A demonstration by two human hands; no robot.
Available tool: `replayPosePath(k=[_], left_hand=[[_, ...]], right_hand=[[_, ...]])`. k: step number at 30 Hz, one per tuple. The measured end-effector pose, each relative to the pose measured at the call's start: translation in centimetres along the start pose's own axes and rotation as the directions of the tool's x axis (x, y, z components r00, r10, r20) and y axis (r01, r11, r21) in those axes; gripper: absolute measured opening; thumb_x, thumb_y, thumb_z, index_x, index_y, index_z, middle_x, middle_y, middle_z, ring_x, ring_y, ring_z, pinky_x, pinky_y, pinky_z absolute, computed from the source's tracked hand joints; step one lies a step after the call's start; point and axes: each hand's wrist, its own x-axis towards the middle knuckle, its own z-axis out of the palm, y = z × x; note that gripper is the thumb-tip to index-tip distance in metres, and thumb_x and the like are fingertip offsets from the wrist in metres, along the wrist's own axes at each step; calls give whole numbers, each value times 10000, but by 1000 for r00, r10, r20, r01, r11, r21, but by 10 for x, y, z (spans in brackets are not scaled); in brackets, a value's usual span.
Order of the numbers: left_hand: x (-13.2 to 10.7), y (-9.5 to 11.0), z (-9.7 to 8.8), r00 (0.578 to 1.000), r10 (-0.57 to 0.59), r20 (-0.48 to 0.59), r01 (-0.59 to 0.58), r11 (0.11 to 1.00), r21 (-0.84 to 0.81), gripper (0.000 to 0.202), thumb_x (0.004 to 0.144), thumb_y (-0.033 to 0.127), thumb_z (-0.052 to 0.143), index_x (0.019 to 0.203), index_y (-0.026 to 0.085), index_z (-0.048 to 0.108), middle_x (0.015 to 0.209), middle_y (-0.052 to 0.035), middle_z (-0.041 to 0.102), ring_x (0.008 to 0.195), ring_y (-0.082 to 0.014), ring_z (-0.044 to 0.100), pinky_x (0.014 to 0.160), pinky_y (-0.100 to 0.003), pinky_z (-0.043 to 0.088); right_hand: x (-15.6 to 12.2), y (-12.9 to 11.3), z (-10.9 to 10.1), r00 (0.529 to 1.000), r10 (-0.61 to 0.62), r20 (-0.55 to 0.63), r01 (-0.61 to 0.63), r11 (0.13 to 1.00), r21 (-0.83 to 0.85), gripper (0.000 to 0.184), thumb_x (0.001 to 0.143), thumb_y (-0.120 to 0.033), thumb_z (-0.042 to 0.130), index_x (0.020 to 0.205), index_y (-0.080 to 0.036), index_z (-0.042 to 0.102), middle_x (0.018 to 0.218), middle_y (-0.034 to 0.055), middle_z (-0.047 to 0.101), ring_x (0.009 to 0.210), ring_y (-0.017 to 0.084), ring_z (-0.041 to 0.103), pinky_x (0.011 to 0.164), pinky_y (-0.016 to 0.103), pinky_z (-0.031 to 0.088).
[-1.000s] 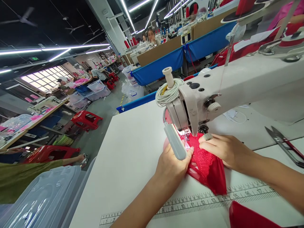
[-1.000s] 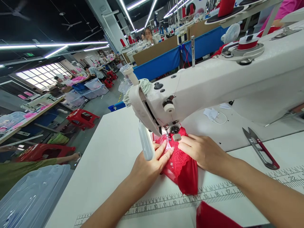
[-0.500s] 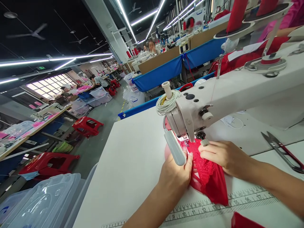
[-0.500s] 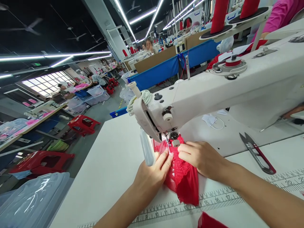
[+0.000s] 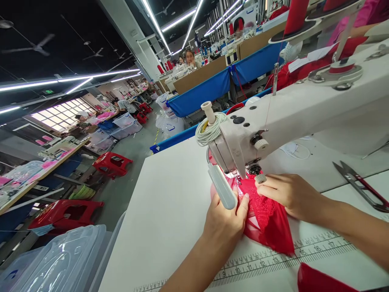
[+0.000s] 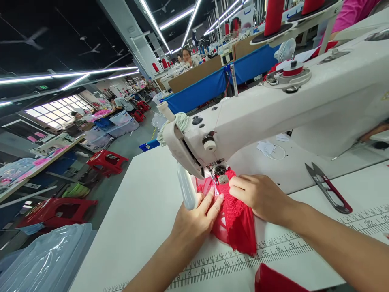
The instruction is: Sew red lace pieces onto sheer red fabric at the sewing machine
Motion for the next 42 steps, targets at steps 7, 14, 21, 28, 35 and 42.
replayPosePath(k=[7, 14, 21, 28, 35, 42], left_hand=[[0, -2, 4, 1000, -5, 9, 5, 1000, 13, 348, 828, 29, 563, 1145, 138, 656, 1028, -128, 707, 827, -215, 649, 683, -341, 497], [1, -10, 5, 998, -5, 67, 8, 999, -42, 375, 828, 22, 511, 1172, 121, 622, 1040, -131, 694, 810, -215, 623, 736, -379, 503], [5, -11, -1, 998, -51, 25, 55, 978, -201, 327, 860, 230, 484, 1108, 91, 646, 963, -162, 677, 870, -280, 608, 811, -504, 503], [12, -6, -2, 1000, 26, 2, -25, 969, -245, 292, 833, -52, 387, 895, 107, 623, 708, -35, 569, 633, -157, 545, 523, -277, 446], [8, 0, -2, 998, -49, 48, 58, 973, -224, 282, 874, -3, 445, 1099, 46, 609, 858, -124, 640, 736, -194, 613, 514, -273, 494], [0, 5, 1, 1000, -7, 20, 11, 984, -176, 335, 859, 18, 430, 1118, 20, 642, 1113, -249, 658, 928, -291, 656, 626, -383, 585]], right_hand=[[-2, 1, 4, 1000, 16, -9, -16, 1000, 3, 334, 888, 24, 283, 728, -168, 506, 741, 34, 476, 693, 165, 406, 548, 285, 275], [3, 1, 0, 999, 41, 16, -41, 999, 30, 326, 861, 18, 309, 800, -161, 576, 781, 52, 521, 729, 179, 431, 559, 298, 303], [6, -4, -5, 999, 39, 12, -40, 999, 36, 252, 912, -95, 362, 853, -166, 596, 811, 59, 564, 715, 191, 458, 593, 313, 347], [-2, -1, -1, 998, -35, 47, 32, 997, 69, 294, 836, 31, 325, 740, -185, 500, 731, 11, 518, 603, 142, 392, 524, 283, 272], [0, 0, -2, 998, 5, 58, -10, 996, 92, 268, 869, 3, 328, 705, -188, 422, 716, 9, 450, 618, 142, 376, 523, 280, 269], [1, -1, 0, 999, 21, 34, -26, 987, 158, 296, 967, -88, 297, 715, -185, 419, 733, 19, 454, 648, 151, 383, 569, 293, 314]])
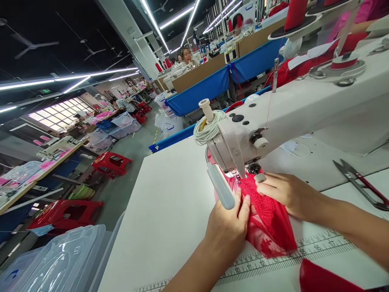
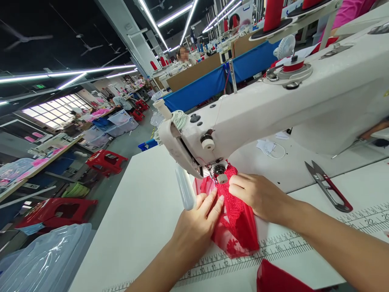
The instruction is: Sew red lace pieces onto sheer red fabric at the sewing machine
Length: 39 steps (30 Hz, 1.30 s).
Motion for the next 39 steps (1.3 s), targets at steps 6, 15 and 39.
replayPosePath(k=[6, 15, 39], left_hand=[[0, 4, -1, 999, -29, 33, 31, 998, -49, 362, 861, 174, 498, 1135, 1, 660, 1112, -264, 657, 907, -336, 647, 660, -439, 590], [3, 2, -4, 997, -62, 49, 65, 996, -60, 406, 874, 215, 463, 1177, 13, 641, 1131, -248, 650, 897, -332, 622, 608, -416, 566], [0, -20, -5, 996, -17, 91, 24, 997, -77, 328, 946, 228, 445, 1205, 154, 632, 1065, -143, 679, 899, -255, 629, 700, -385, 548]], right_hand=[[1, 1, 0, 1000, 3, 3, -3, 1000, 0, 284, 947, -63, 310, 703, -187, 386, 726, 15, 434, 640, 144, 364, 554, 290, 301], [0, 2, 3, 999, 47, -20, -46, 999, 20, 270, 889, -23, 315, 690, -190, 387, 721, 22, 406, 662, 160, 346, 562, 302, 296], [1, 2, 1, 1000, 17, 4, -16, 986, -166, 268, 868, -41, 351, 773, -168, 567, 776, 50, 444, 721, 189, 376, 600, 301, 305]])
